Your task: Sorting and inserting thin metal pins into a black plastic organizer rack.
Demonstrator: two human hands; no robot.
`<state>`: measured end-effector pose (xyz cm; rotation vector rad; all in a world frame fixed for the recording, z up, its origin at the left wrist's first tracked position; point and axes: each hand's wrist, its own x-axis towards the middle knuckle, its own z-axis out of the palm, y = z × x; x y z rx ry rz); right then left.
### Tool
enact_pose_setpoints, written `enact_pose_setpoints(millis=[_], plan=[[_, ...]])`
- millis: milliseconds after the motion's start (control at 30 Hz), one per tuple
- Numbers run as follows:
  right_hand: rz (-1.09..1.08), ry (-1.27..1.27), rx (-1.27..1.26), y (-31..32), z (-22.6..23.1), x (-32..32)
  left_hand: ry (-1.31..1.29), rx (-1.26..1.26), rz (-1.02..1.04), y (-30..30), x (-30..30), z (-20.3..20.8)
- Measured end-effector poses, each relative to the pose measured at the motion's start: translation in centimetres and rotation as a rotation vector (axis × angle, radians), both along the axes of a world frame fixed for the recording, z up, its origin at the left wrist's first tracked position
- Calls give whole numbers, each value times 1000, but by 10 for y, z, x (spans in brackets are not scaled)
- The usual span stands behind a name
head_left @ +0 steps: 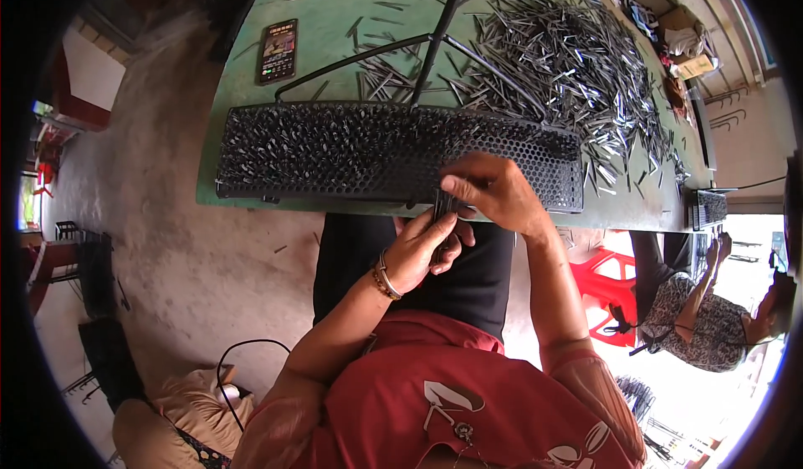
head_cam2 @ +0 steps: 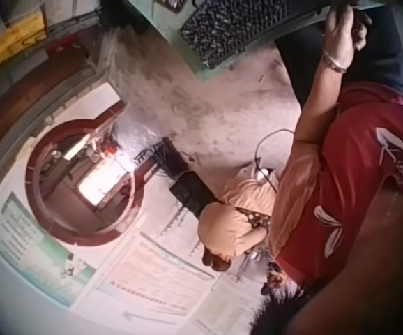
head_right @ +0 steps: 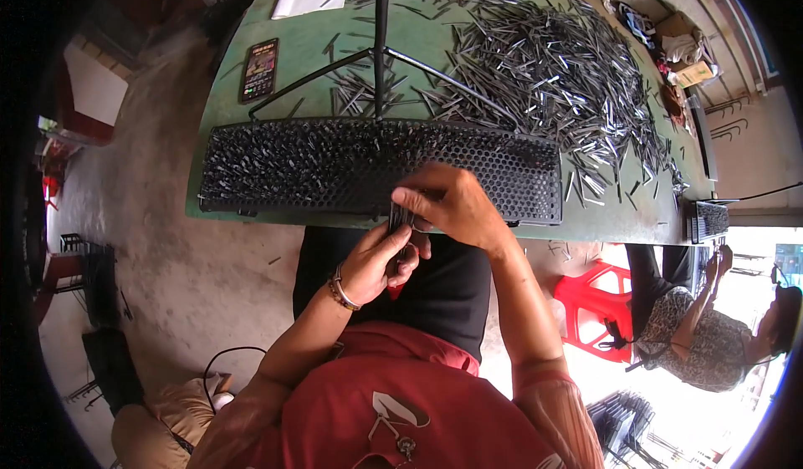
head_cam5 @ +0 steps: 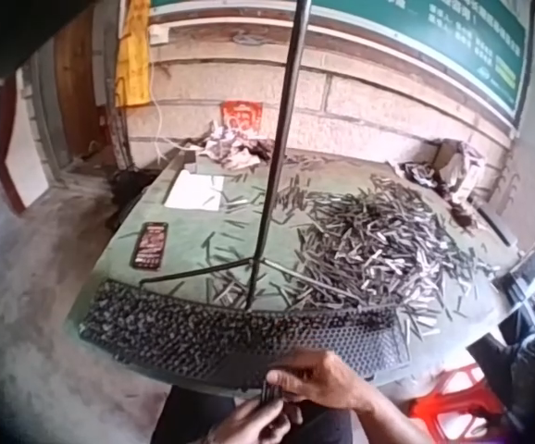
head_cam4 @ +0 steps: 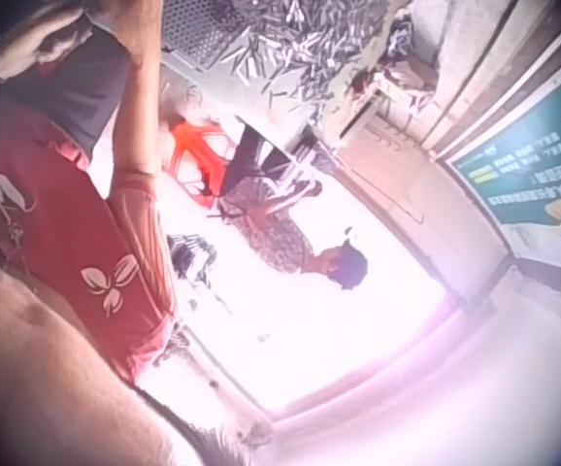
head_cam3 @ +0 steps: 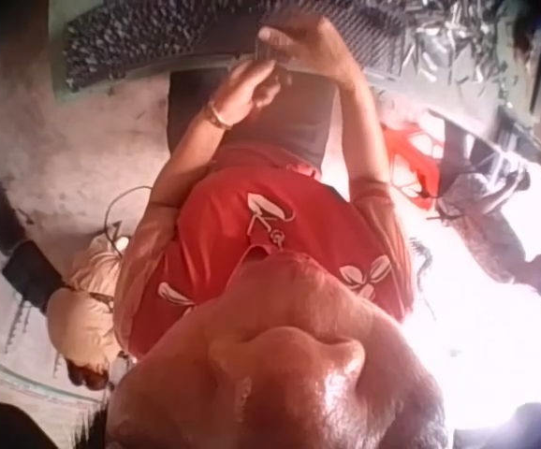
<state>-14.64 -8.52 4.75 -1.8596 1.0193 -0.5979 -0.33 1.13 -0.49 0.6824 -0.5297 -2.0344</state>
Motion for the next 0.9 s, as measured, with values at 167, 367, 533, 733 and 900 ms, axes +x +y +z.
enact_pose_setpoints(millis=[167, 367, 533, 733, 900], plan=[[-35, -236, 499, 10, -12, -14, 11, -81, -134, -1, -7, -4], [-274, -217, 76, 2, -12, -22, -10, -2, -98, -6, -13, -7], [-453, -107, -401, -22, -15, -12, 58, 160, -45, -12, -18, -7], [-408, -82, -570, -35, -35, -11, -20, 179, -35, -7, -20, -13], [-364, -85, -662, -35, -32, -7, -50, 147, -70, -6, -17, -8]])
